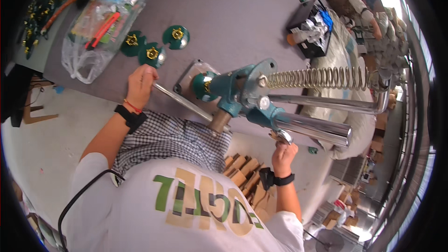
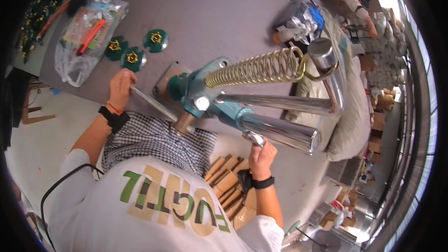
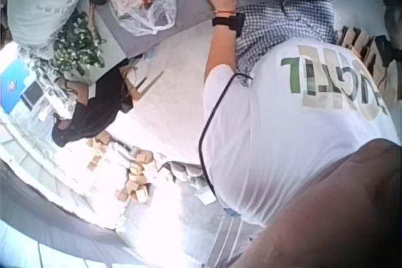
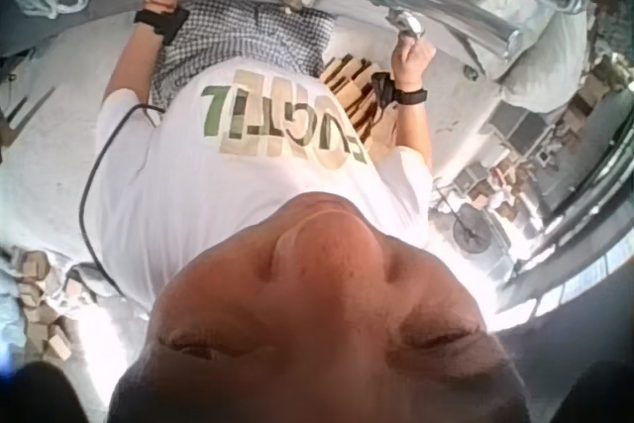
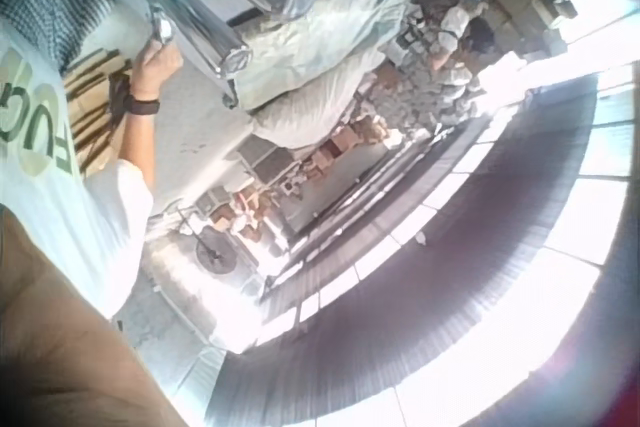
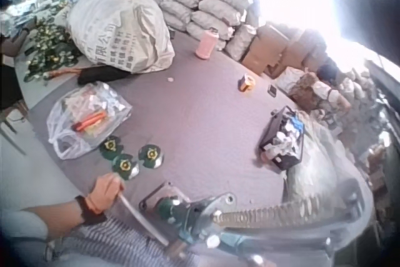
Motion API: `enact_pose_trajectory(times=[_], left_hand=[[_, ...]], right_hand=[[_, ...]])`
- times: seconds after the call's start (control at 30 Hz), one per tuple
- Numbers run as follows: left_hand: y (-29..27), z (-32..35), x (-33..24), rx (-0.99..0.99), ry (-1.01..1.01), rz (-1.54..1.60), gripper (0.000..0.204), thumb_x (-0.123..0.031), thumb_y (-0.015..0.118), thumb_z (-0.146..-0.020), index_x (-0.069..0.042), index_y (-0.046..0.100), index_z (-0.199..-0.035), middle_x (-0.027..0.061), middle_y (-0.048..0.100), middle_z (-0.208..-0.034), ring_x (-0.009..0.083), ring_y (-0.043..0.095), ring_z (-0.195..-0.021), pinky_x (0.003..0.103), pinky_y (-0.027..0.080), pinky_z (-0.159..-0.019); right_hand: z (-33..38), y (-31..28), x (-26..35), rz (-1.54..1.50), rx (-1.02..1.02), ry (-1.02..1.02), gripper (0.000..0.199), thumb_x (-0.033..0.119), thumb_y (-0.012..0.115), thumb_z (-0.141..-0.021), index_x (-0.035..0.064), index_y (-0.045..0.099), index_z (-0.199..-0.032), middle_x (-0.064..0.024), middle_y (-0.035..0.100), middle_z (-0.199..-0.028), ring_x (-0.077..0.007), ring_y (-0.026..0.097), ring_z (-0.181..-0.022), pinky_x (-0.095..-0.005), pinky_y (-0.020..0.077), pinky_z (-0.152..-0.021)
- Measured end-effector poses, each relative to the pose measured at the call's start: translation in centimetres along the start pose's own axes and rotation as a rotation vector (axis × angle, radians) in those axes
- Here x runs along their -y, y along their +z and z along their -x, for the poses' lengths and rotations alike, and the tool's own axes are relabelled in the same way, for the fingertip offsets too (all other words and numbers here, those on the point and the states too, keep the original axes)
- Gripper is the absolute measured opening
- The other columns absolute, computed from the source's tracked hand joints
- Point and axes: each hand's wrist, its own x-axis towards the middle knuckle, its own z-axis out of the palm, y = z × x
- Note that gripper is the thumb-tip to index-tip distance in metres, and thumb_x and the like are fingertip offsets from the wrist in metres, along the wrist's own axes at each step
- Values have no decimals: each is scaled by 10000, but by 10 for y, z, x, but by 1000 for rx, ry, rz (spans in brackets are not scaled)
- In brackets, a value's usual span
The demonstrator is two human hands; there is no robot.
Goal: Using a wrench and a manual press machine to assemble green and gold mechanical components.
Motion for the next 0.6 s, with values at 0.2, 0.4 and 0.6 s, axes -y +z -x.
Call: enact_pose_trajectory(times=[0.2, 0.4, 0.6], left_hand=[[6, 10, -2, 54, -13, -16, 318, -189, 406, -959, -19, 558, -737, 18, 507, -615, 71, 447, -490, 237, 353, -464], [5, 2, 3, 29, -71, 57, 310, -191, 401, -960, -20, 559, -754, 31, 526, -644, 79, 470, -499, 231, 389, -474], [-18, -24, -25, -99, 158, -89, 272, -193, 439, -948, -20, 557, -774, 14, 528, -683, 71, 442, -570, 235, 391, -538]], right_hand=[[13, 67, -9, -42, -374, 36, 571, 410, 299, -975, 29, 555, -637, -38, 497, -532, -198, 461, -456, -317, 350, -454], [6, 64, -7, -264, -246, 48, 614, 516, 275, -967, 7, 530, -738, -47, 454, -518, -144, 438, -454, -283, 345, -445], [11, 54, 0, -341, -124, 121, 551, 470, 333, -971, 0, 548, -780, -62, 483, -578, -166, 471, -501, -302, 391, -485]])
